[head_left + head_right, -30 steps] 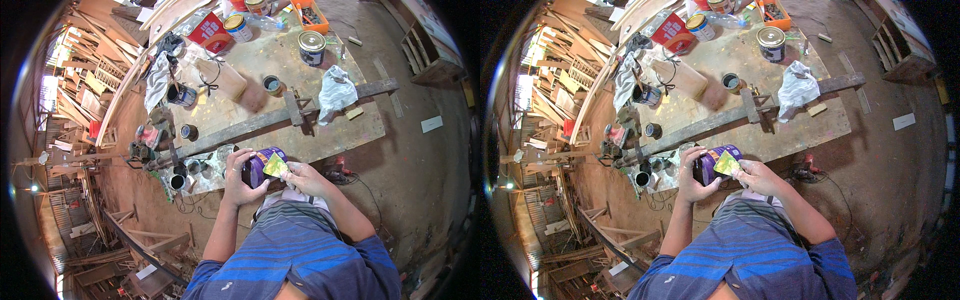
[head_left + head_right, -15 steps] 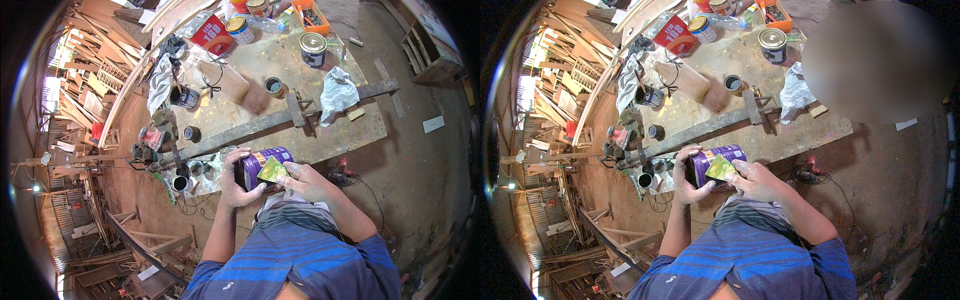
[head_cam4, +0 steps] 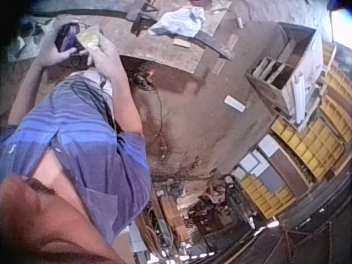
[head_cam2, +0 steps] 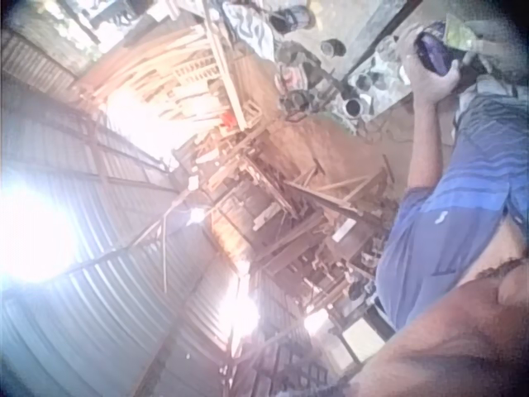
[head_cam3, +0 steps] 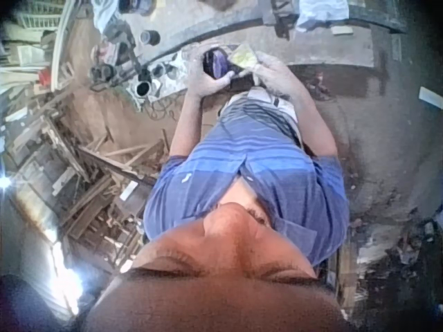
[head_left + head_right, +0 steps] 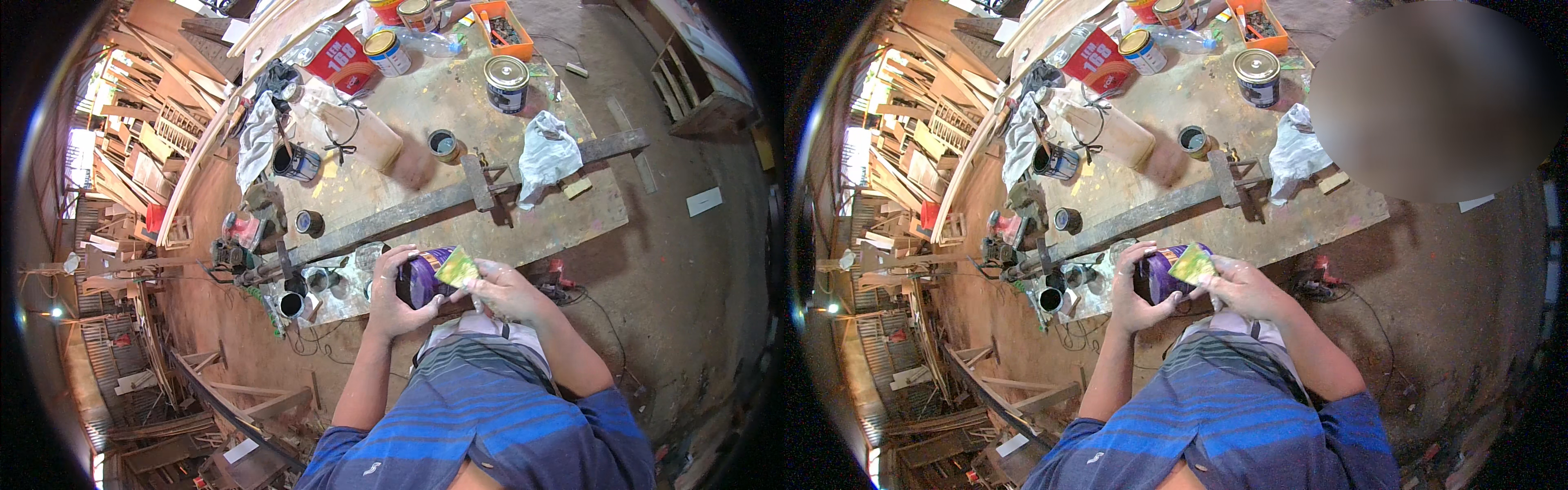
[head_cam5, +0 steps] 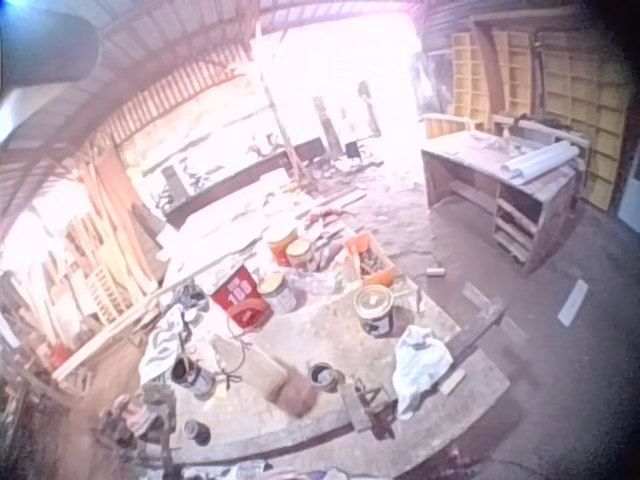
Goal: The person wipes a staining cloth into a container of dark liquid, then applies it to several long wooden boards.
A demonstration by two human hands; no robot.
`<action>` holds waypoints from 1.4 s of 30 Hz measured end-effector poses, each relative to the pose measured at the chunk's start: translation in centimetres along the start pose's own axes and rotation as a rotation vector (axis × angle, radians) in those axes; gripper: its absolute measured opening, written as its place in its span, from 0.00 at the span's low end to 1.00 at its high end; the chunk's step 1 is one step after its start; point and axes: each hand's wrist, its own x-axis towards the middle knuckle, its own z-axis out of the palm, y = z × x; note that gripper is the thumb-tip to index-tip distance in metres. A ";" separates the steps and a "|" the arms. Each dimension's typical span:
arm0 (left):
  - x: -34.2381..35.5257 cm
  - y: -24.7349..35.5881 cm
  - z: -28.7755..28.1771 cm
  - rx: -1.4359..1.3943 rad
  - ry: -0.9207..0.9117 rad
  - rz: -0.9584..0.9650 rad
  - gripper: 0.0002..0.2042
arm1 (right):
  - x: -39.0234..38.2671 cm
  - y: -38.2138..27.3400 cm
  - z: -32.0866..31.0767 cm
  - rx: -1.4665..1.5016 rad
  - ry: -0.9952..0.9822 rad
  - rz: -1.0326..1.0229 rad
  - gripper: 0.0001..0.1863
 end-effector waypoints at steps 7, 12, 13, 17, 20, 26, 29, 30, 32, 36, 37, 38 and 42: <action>0.4 -1.9 2.0 0.287 0.078 -0.023 0.40 | 4.3 6.5 -0.2 -0.050 0.327 -0.288 0.18; -0.9 -3.3 5.8 0.496 0.143 -0.111 0.38 | 7.7 7.8 2.2 -0.220 0.557 -0.396 0.16; -1.2 -3.9 6.2 0.515 0.147 -0.131 0.39 | 8.0 8.0 2.3 -0.346 0.611 -0.377 0.16; -1.0 -4.5 6.6 0.515 0.167 -0.162 0.39 | 8.4 7.3 1.5 -0.383 0.553 -0.386 0.16; -0.6 -4.5 6.5 0.492 0.152 -0.174 0.40 | 9.0 8.5 0.2 -0.371 0.532 -0.363 0.17; 0.3 -3.8 4.8 0.502 -0.046 -0.161 0.49 | 9.8 8.5 -2.0 -0.236 0.449 -0.313 0.17; 0.2 -4.4 4.0 0.513 -0.174 -0.167 0.51 | 9.8 6.8 -2.3 -0.232 0.385 -0.236 0.17; 0.0 -4.7 3.8 0.515 -0.219 -0.169 0.52 | 9.8 6.5 -2.3 -0.252 0.362 -0.183 0.18; -0.2 -4.9 3.6 0.482 -0.210 -0.182 0.53 | 10.5 6.9 -2.6 -0.222 0.314 -0.232 0.18; -2.5 -3.1 3.1 0.440 -0.133 -0.213 0.53 | 10.7 7.9 -3.0 -0.322 0.261 -0.163 0.22; -3.2 -2.1 2.7 0.448 -0.118 -0.246 0.52 | 10.7 8.4 -2.8 -0.368 0.243 -0.253 0.22; -4.1 -1.5 2.5 0.430 -0.081 -0.257 0.52 | 10.0 7.6 -1.8 -0.353 0.197 -0.210 0.22; -8.2 2.3 1.0 0.421 0.097 -0.353 0.53 | 8.9 5.7 2.3 -0.426 0.007 -0.226 0.22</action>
